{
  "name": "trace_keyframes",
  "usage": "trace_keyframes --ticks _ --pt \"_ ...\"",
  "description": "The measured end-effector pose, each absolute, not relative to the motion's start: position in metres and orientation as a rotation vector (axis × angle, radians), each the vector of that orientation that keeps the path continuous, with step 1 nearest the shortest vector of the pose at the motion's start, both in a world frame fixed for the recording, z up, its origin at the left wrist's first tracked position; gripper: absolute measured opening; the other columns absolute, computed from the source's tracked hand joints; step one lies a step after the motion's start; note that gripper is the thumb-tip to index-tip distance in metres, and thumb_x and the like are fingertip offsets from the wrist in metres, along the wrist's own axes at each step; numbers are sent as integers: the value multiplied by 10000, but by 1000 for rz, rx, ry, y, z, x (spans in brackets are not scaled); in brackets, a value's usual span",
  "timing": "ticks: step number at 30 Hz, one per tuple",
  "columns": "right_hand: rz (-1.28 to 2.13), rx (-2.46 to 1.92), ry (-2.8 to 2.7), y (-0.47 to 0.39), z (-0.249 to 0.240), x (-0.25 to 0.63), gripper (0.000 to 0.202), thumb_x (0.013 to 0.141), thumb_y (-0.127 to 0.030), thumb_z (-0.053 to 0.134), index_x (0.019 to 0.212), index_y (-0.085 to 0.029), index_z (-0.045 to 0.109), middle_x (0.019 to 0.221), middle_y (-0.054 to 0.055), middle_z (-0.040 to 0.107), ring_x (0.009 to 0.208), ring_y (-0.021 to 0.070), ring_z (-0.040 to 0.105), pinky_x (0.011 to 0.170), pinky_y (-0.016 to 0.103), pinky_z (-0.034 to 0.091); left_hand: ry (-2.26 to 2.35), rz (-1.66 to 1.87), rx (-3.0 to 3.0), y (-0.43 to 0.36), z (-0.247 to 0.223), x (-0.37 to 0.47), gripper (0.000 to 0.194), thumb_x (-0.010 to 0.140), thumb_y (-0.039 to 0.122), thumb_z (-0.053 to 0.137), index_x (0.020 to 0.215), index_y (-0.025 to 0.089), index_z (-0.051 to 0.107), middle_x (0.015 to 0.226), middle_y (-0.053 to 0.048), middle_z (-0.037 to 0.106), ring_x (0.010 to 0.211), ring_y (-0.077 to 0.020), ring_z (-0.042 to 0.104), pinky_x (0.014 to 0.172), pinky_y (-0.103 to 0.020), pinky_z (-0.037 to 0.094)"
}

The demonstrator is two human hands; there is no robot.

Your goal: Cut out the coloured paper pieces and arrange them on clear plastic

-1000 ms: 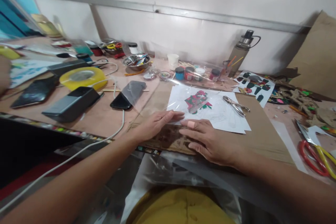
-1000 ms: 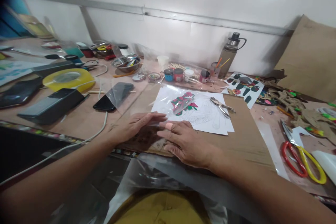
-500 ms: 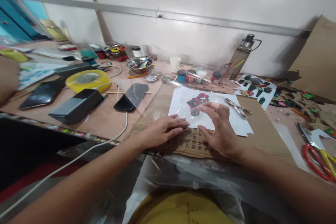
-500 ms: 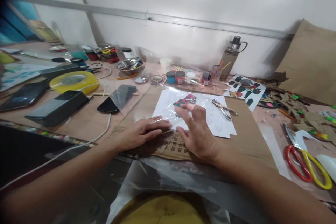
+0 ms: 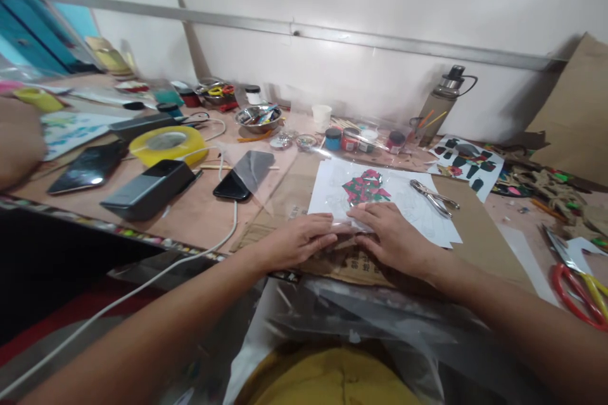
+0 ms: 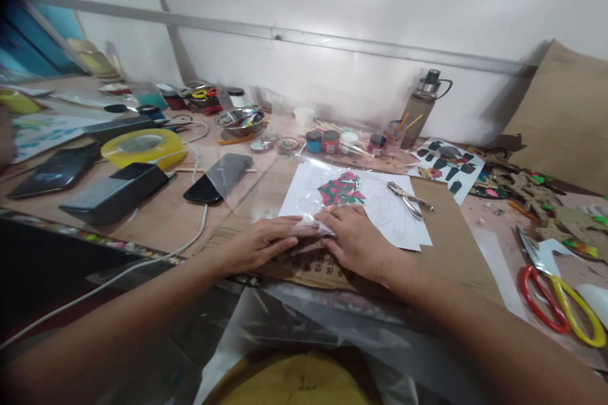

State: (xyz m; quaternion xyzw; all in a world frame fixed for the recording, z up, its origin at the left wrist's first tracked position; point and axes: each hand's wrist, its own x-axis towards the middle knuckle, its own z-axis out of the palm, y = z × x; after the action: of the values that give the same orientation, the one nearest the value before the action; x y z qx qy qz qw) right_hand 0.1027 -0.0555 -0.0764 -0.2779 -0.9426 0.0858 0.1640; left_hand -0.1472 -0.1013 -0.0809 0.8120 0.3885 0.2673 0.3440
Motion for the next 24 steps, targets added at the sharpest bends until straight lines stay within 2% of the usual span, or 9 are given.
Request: trace_keyframes --ticks 6,10,13,16,19,21,23,24 --pt "425 -902 -2508 -47 -74 103 507 888 -182 598 1389 -199 523 1383 119 601 1275 265 567 1093 491 451 1027 843 1793 -102 -76 -149 416 962 498 491 1214 279 738 1259 -64 727 1171 -294 662 1071 -448 450" --pt "393 -908 -2444 -40 -71 102 583 875 -216 647 1433 -201 481 1431 140 550 1313 277 525 1116 519 420 978 850 1674 -103 -74 -152 468 961 538 471 1268 278 710 1304 -69 701 1244 -313 618 1118 -489 398" --pt "447 -884 -2476 -42 -70 104 614 875 -226 658 1457 -211 465 1438 138 547 1326 283 514 1120 515 412 927 780 1690 -103 -76 -155 544 935 640 438 1231 293 734 1318 -64 694 1285 -321 585 1150 -490 357" --pt "547 -841 -2626 -51 -67 109 643 877 -253 675 1480 -214 458 1364 137 606 1230 281 581 1050 481 464 943 819 1566 -103 -81 -157 682 895 742 376 1150 251 774 1264 -96 722 1247 -352 608 1103 -509 412" --pt "567 -803 -2785 -63 -58 113 662 863 -266 702 1482 -213 474 1203 130 669 1082 268 620 945 445 499 985 940 1338 -100 -87 -156 757 901 750 321 1056 179 793 1144 -149 762 1121 -371 675 994 -533 494" --pt "602 -695 -2889 -68 -50 115 507 864 -311 721 1350 -215 615 1058 103 697 997 253 621 892 419 500 1028 997 1281 -96 -91 -154 754 904 746 321 998 169 796 1075 -160 776 1067 -359 695 979 -528 502" --pt "798 -552 -2942 -71 -40 117 292 877 -381 721 1115 -212 739 949 68 713 927 220 632 846 364 503 1064 1017 1288 -91 -97 -154 736 904 744 331 972 176 794 1054 -158 779 1050 -341 701 997 -516 493" --pt "944 -503 -2931 -72 -35 119 247 888 -413 708 1014 -207 761 915 52 717 897 199 641 822 332 505 1080 1022 1295 -89 -99 -153 732 906 742 327 964 181 792 1056 -157 778 1047 -334 703 1003 -511 491"
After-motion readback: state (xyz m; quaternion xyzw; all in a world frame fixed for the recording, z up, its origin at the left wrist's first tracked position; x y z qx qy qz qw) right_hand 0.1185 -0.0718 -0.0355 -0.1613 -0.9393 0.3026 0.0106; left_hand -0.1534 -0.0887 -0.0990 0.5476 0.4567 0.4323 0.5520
